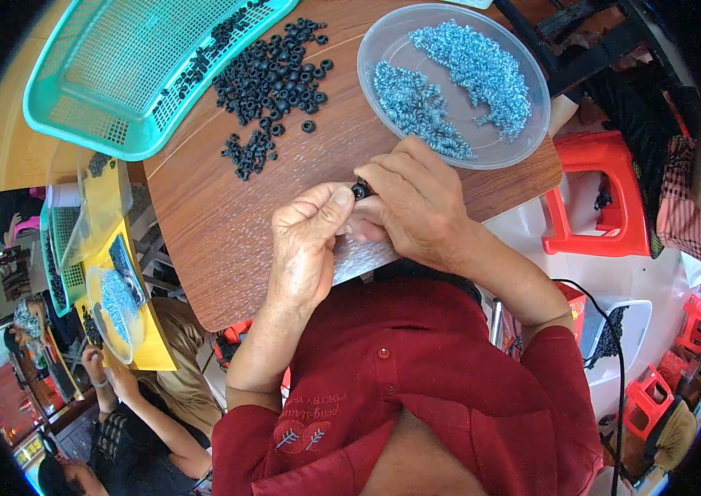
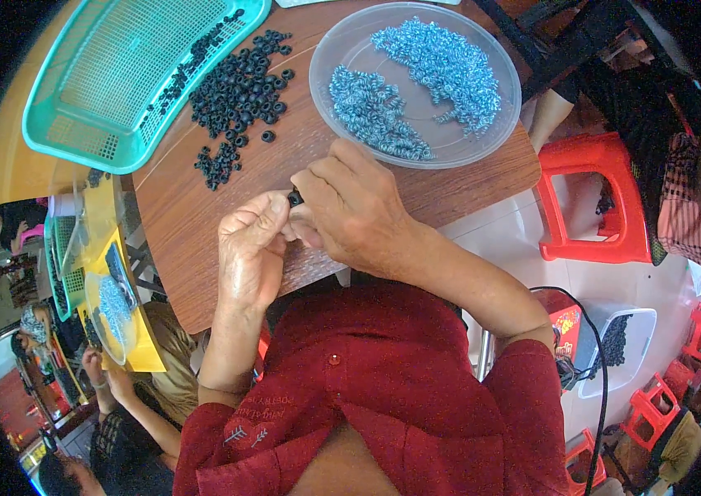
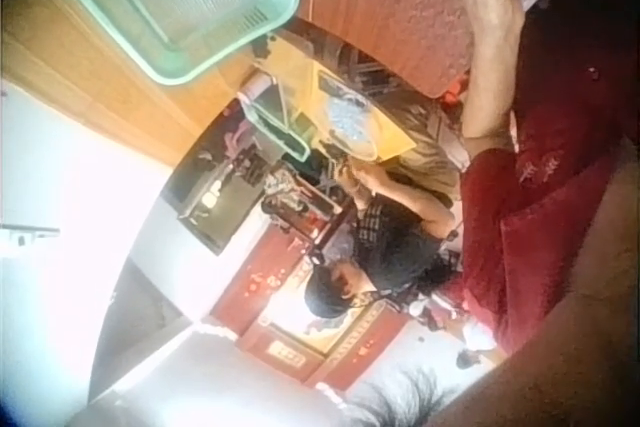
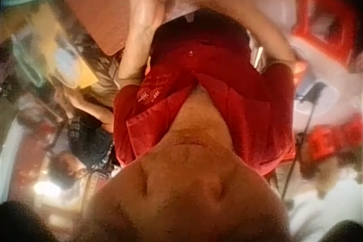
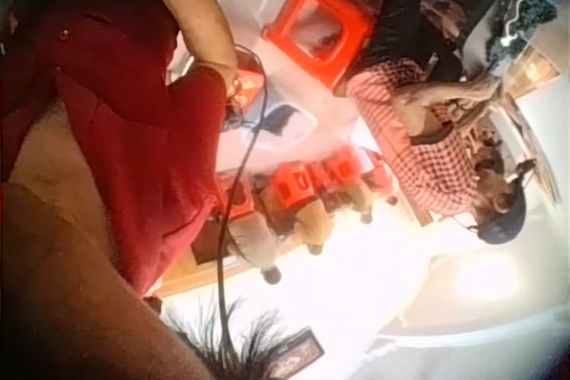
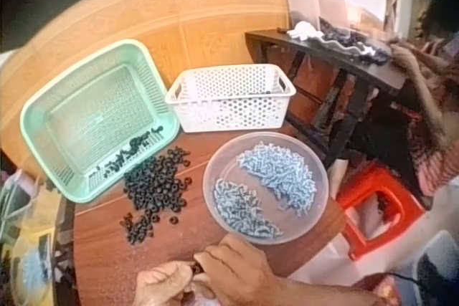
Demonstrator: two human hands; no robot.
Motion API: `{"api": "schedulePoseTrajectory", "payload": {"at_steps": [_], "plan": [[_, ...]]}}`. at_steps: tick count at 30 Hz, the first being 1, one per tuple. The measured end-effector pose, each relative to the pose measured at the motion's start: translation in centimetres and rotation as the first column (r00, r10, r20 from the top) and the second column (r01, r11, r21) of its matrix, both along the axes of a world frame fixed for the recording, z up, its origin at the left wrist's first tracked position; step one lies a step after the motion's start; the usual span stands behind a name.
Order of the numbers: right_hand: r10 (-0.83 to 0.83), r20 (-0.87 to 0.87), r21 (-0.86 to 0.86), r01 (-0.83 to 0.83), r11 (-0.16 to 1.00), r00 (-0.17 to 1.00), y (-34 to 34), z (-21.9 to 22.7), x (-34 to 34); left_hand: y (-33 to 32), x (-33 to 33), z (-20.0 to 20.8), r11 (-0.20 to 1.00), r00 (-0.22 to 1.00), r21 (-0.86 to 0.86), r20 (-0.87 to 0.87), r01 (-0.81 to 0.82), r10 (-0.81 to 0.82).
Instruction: The person assembles small components by picking up black rings and blue springs from the table and inserting the springs into the rings by hand.
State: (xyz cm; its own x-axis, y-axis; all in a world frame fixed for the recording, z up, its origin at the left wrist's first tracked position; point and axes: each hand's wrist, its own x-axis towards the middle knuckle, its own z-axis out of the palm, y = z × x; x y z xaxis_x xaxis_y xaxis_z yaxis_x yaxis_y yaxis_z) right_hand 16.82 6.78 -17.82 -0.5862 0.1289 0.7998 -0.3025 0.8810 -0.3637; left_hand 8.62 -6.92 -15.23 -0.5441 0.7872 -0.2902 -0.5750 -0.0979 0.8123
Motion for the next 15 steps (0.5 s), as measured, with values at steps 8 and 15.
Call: {"api": "schedulePoseTrajectory", "payload": {"at_steps": [8, 15], "plan": [[0.056, -0.071, 0.010, -0.055, 0.998, 0.996, -0.02, -0.20, -0.46, 0.33, 0.33, -0.11, 0.999, 0.988, 0.008, -0.150, -0.038, 0.039], [0.037, -0.115, 0.111, -0.024, 0.993, 0.993, -0.32, 0.27, -0.24, 0.45, 0.46, 0.11, 0.998, 0.995, 0.018, -0.071, -0.068, 0.069]]}}
